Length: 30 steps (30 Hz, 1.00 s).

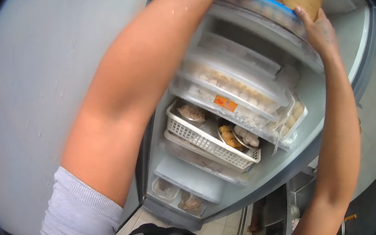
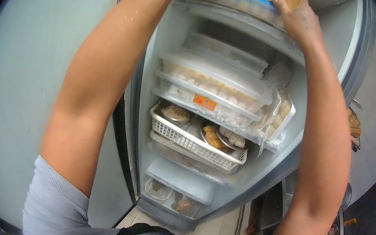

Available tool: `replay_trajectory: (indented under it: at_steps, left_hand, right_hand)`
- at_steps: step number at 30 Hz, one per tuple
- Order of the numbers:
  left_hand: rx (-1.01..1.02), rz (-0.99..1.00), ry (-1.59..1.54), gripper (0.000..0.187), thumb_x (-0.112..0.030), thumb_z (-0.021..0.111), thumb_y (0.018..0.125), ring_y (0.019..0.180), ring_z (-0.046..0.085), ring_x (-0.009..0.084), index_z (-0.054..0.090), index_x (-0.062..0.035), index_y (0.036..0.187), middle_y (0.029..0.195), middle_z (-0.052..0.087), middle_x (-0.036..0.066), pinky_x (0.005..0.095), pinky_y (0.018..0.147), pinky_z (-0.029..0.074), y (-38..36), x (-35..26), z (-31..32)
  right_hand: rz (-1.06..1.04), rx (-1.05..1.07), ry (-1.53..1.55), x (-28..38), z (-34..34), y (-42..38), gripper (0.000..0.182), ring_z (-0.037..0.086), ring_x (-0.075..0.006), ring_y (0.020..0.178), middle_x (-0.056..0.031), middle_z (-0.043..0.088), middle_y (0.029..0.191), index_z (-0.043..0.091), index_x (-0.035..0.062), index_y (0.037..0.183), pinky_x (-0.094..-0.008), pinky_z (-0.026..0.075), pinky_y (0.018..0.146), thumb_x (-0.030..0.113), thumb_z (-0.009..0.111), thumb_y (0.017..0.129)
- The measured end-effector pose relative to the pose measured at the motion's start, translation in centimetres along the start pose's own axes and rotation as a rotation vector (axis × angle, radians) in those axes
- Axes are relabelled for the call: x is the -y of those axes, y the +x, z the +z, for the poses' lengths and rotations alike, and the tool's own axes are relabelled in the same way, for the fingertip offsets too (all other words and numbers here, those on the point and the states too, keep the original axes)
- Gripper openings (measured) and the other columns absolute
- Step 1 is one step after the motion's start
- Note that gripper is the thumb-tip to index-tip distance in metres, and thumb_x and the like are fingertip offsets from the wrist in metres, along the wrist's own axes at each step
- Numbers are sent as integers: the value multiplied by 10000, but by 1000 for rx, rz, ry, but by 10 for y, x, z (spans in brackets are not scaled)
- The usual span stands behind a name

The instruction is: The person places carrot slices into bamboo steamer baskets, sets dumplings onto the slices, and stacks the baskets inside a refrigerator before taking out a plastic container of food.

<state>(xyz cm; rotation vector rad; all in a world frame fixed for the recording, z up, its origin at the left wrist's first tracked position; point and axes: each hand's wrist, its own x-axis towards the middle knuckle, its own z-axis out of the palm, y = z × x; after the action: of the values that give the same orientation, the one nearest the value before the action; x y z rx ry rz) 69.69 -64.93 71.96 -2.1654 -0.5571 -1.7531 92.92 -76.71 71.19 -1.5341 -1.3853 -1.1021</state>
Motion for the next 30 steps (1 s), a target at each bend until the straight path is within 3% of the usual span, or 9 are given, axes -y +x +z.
replay_trajectory:
  at_steps: [6, 7, 10, 15, 20, 22, 27, 29, 30]
  left_hand:
    - [-351, 119, -82, 562, -262, 808, 739, 1137, 570, 401, 630, 46, 1174, 1231, 590, 258, 410, 1007, 455, -11, 25, 50]
    - [-372, 62, -80, 614, -251, 791, 757, 1225, 508, 418, 578, 39, 1254, 1321, 533, 270, 414, 1061, 410, -16, 23, 52]
    - [-487, 54, -31, 547, -383, 759, 806, 1255, 501, 369, 631, -6, 1182, 1318, 535, 244, 440, 1051, 411, -26, 32, 52]
    - [-456, 29, -90, 474, -339, 716, 824, 1266, 485, 389, 647, -22, 1171, 1342, 512, 263, 447, 1060, 400, -71, 10, 20]
    - [-479, 28, -39, 413, -285, 738, 795, 1230, 513, 394, 667, -24, 1107, 1330, 525, 247, 434, 1029, 419, -118, -27, -25]
    - [-485, 46, -45, 391, -252, 734, 789, 1228, 506, 397, 664, -20, 1095, 1316, 524, 254, 452, 1026, 412, -140, -46, -52]
    - [-619, 148, -5, 256, -82, 688, 814, 1194, 555, 341, 665, -9, 1058, 1253, 590, 217, 433, 1004, 442, -233, -107, -145]
    - [-646, 195, 63, 279, -113, 514, 905, 1230, 543, 351, 622, -7, 1139, 1289, 572, 237, 493, 1063, 417, -297, -118, -189]
    - [-679, 246, 103, 330, -197, 469, 936, 1213, 546, 401, 598, 16, 1153, 1263, 569, 281, 526, 1054, 423, -332, -122, -214]
  right_hand:
    - [77, -103, -88, 14, 6, -13, 759, 617, -461, 1073, -346, 636, 1078, 519, -56, 1220, -486, 471, 930, 611, 590, 863]
    - [125, -53, -89, 20, 2, -16, 838, 578, -438, 1153, -345, 612, 1151, 467, -105, 1325, -421, 445, 976, 588, 600, 875]
    - [89, -152, -115, 13, 11, -18, 761, 610, -431, 1101, -308, 646, 1108, 507, -27, 1271, -475, 467, 933, 612, 577, 866]
    - [177, -122, -40, 23, 15, -26, 833, 545, -434, 1201, -310, 603, 1205, 410, -23, 1402, -488, 421, 998, 609, 558, 881]
    - [95, -235, -176, 42, 11, -56, 834, 319, -478, 1375, -327, 253, 1512, 316, 0, 1470, -552, 327, 1084, 517, 610, 885]
    - [30, -296, -194, 49, 11, -76, 792, 323, -468, 1377, -328, 268, 1503, 343, 11, 1456, -532, 318, 1099, 452, 650, 874]
    - [-271, -44, 242, 85, -25, -212, 633, 413, -442, 1311, -306, 399, 1435, 473, -24, 1341, -485, 353, 1084, 318, 697, 858]
    - [-138, 393, 678, 101, -57, -313, 631, 488, -393, 1261, -236, 536, 1324, 517, -9, 1300, -439, 386, 1065, 274, 770, 796]
    - [-331, 495, 641, 89, -41, -379, 657, 490, -392, 1263, -227, 541, 1327, 517, 11, 1311, -448, 398, 1059, 320, 775, 792]
